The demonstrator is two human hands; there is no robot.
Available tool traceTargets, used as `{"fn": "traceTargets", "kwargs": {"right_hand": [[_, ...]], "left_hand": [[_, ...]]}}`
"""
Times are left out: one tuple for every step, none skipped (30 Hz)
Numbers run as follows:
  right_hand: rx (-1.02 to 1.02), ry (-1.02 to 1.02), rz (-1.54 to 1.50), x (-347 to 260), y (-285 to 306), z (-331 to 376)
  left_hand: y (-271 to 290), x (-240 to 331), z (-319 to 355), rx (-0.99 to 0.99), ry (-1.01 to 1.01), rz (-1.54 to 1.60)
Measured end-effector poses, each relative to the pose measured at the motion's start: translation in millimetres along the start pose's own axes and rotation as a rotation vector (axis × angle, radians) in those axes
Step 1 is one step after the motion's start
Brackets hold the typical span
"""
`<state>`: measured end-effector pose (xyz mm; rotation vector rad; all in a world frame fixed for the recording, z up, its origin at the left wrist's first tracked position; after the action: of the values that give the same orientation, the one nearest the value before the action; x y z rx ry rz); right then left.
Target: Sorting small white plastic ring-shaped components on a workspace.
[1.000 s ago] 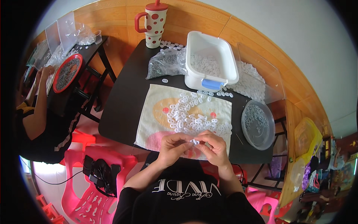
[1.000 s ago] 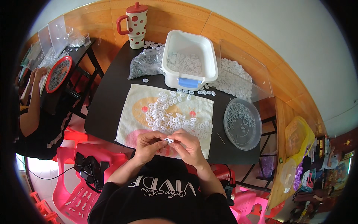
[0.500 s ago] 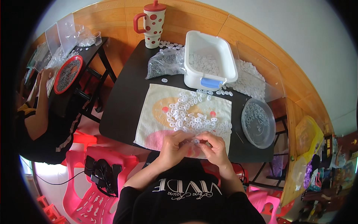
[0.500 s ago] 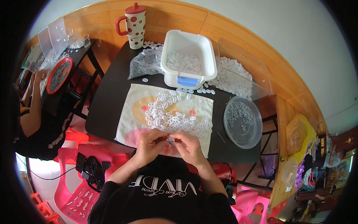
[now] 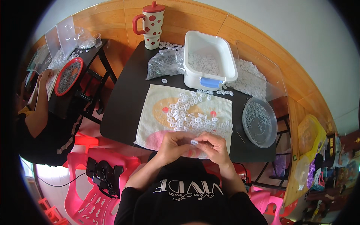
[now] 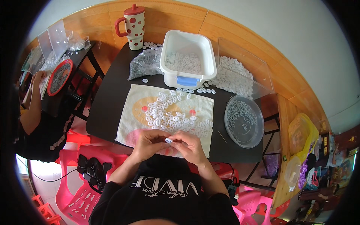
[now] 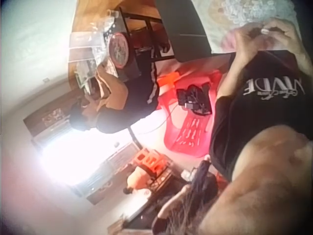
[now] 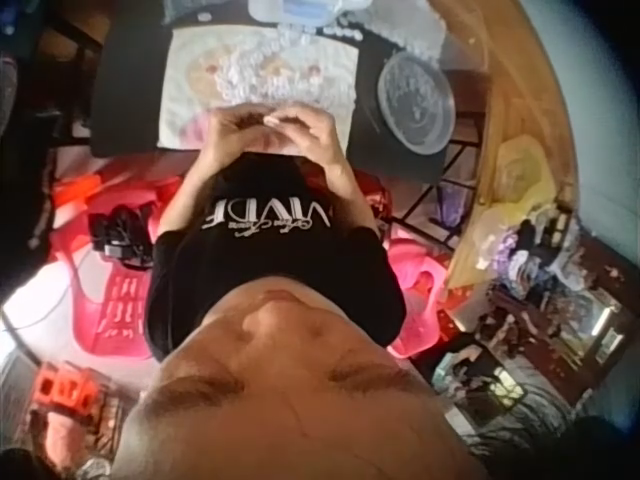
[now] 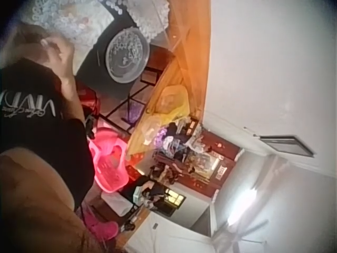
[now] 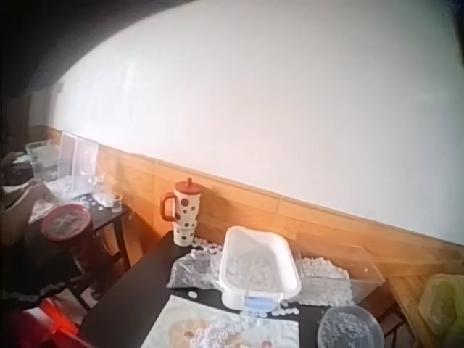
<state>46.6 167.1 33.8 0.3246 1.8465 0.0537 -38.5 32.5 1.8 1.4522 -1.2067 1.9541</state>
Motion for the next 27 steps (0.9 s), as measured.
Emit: {"fn": "traceTargets", "kwargs": {"right_hand": [[0.011, -0.01, -0.021, 0.6, 0.2, 1.1], [0.022, -0.02, -0.042, 1.1, 0.4, 1.9], [0.025, -0.02, -0.041, 1.2, 0.3, 2.1], [0.031, -0.011, -0.047, 0.7, -0.1, 2.3], [0.037, -0.002, -0.052, 0.1, -0.2, 2.5], [0.038, -0.002, -0.052, -2.7, -0.3, 2.5], [0.039, -0.003, -0.028, -7.4, -0.6, 1.7], [0.04, -0.004, -0.004, -10.4, -0.5, 1.0], [0.04, -0.003, -0.005, -11.0, -0.2, 0.3], [0.028, 0.066, 0.049, -14.9, -0.1, -1.0], [0.016, 0.136, 0.103, -19.0, -0.3, -1.9], [0.018, 0.137, 0.104, -21.7, -0.6, -3.1], [0.017, 0.184, 0.155, -27.5, -1.9, -4.3], [0.017, 0.231, 0.207, -31.6, -3.0, -4.7], [0.019, 0.232, 0.208, -30.5, -3.1, -4.5], [0.031, 0.25, 0.248, -30.2, -3.2, -3.3], [0.043, 0.269, 0.289, -30.7, -3.4, -2.3], [0.045, 0.269, 0.289, -31.3, -3.8, -1.9], [0.057, 0.271, 0.287, -32.0, -3.7, -1.6], [0.069, 0.272, 0.284, -32.7, -3.6, -1.4], [0.07, 0.273, 0.284, -33.5, -4.3, -1.2], [0.073, 0.268, 0.274, -33.8, -4.7, -1.1], [0.076, 0.264, 0.264, -33.8, -4.9, -0.8], [0.077, 0.264, 0.264, -32.1, -4.7, 0.2], [0.082, 0.264, 0.263, -28.9, -4.0, 1.9], [0.086, 0.263, 0.262, -26.3, -3.7, 3.6], [0.088, 0.263, 0.261, -24.8, -4.3, 5.4]], "left_hand": [[0.6, 0.8, 0.2, -0.002, 0.0, -0.001], [0.8, 0.5, 0.5, -0.008, 0.03, 0.045], [0.7, -0.3, 0.4, -0.015, 0.06, 0.091], [0.4, -0.4, 1.0, -0.015, 0.06, 0.09], [0.6, -1.6, 2.0, 0.003, 0.073, 0.126], [0.8, -2.6, 2.7, 0.021, 0.085, 0.163], [-0.3, -2.2, 3.1, 0.021, 0.085, 0.162], [-1.4, -0.5, 3.4, 0.032, 0.067, 0.174], [-1.9, 0.7, 3.8, 0.043, 0.05, 0.185], [-2.1, -0.2, 3.8, 0.042, 0.049, 0.185], [-1.9, -0.7, 3.9, 0.042, 0.021, 0.199], [-2.0, -0.5, 4.3, 0.043, -0.007, 0.212], [-3.5, -0.8, 4.3, 0.041, -0.007, 0.211], [-4.5, -1.3, 4.2, 0.064, -0.006, 0.244], [-4.7, -2.0, 4.5, 0.086, -0.006, 0.276], [-4.5, -4.4, 5.2, 0.085, -0.006, 0.274], [-3.2, -6.6, 5.4, 0.082, -0.056, 0.243], [-2.2, -8.2, 5.9, 0.08, -0.106, 0.213], [-1.9, -11.2, 6.4, 0.078, -0.106, 0.211], [-1.1, -13.2, 7.3, 0.089, -0.121, 0.195], [-0.6, -14.0, 8.3, 0.1, -0.137, 0.179], [-0.8, -14.9, 8.9, 0.099, -0.137, 0.178], [-0.8, -15.0, 9.5, 0.102, -0.148, 0.174], [-0.6, -14.7, 9.9, 0.106, -0.158, 0.171], [-0.4, -14.5, 10.0, 0.104, -0.158, 0.17], [-1.3, -13.4, 10.3, 0.075, -0.167, 0.174], [-2.4, -12.4, 10.7, 0.046, -0.176, 0.179]]}}
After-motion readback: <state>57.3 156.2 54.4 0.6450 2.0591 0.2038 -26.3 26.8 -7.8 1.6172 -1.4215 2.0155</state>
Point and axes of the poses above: each hand's wrist, its own z-axis away from the middle knuckle, its own y-axis out of the back of the hand, x = y × z, the point moved 5 cm from there along -z, towards the middle knuckle, and after that the axes turned 3 degrees about y, right-handed, at the moved point
